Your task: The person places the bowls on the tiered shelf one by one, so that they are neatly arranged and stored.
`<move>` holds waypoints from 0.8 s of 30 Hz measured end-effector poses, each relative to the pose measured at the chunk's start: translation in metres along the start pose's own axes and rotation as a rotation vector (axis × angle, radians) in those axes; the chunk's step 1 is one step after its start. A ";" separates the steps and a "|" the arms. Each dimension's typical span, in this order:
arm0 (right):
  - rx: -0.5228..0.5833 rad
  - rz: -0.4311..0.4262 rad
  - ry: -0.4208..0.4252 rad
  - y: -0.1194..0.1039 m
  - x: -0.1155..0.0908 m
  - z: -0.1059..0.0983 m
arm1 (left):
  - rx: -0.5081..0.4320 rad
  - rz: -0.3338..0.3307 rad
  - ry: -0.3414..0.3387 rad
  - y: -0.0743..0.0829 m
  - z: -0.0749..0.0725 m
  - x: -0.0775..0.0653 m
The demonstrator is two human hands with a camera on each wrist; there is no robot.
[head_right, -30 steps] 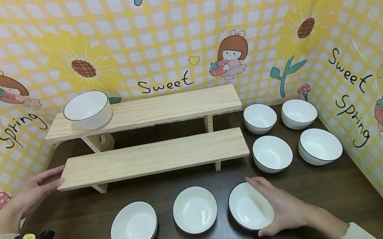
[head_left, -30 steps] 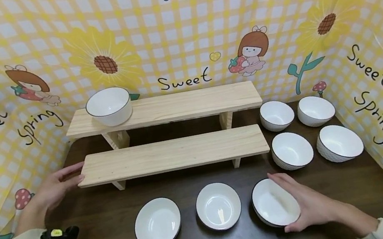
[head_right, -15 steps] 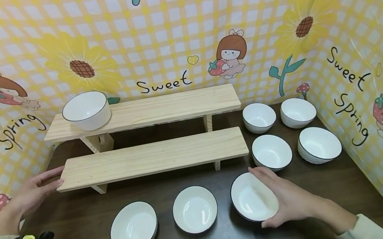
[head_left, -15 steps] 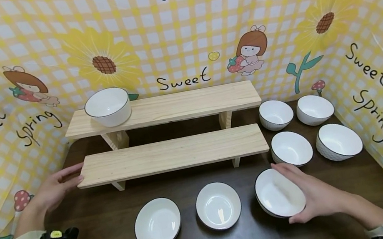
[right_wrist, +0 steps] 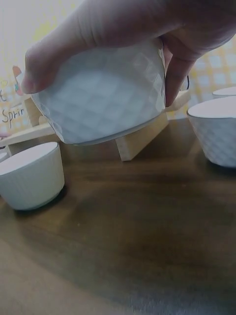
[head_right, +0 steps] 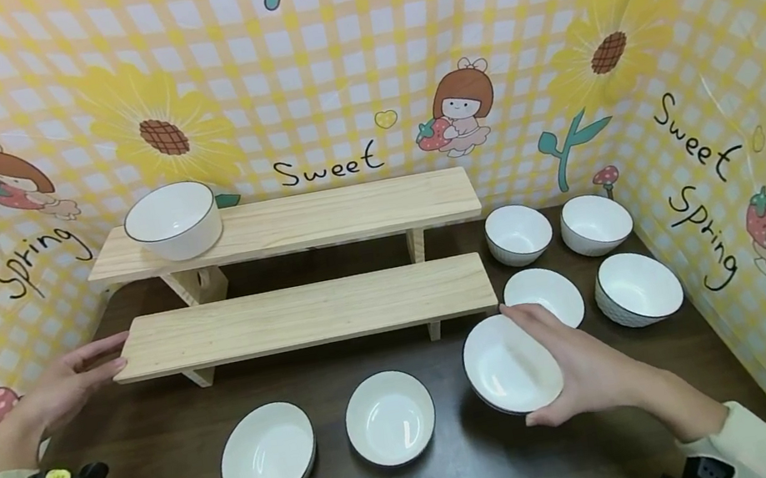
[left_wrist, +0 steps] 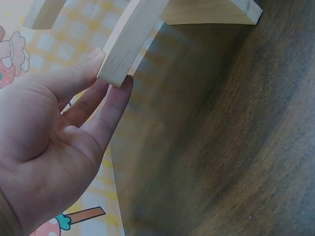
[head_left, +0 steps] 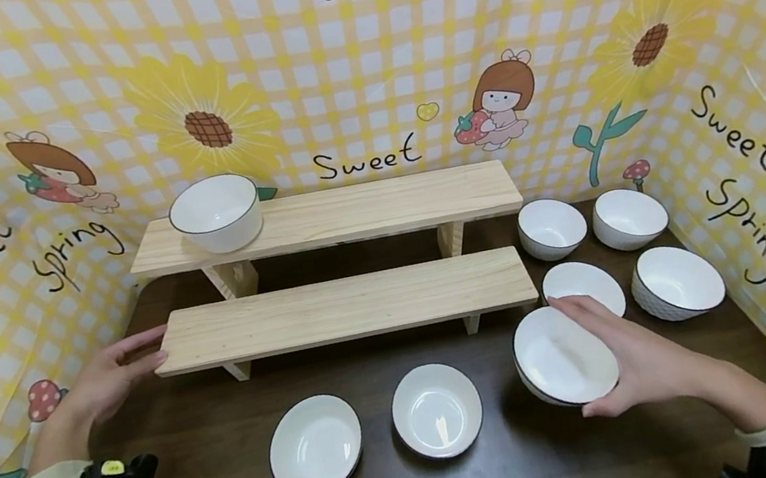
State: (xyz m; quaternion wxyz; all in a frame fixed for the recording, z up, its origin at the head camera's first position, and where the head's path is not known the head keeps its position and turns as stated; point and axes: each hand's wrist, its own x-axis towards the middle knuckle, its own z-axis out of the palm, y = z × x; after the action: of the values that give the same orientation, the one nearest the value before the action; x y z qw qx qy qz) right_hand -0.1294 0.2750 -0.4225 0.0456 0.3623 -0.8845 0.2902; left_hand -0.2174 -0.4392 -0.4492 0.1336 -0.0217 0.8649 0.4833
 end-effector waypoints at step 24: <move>-0.028 0.019 0.000 0.001 0.042 -0.032 | -0.013 -0.016 -0.004 0.002 0.000 0.000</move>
State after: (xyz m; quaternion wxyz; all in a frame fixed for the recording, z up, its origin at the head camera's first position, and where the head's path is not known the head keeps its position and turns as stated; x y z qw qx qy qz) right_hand -0.1648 0.2674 -0.3843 0.0479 0.3531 -0.8919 0.2784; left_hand -0.2172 -0.4379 -0.4477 0.1391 -0.0286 0.8612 0.4880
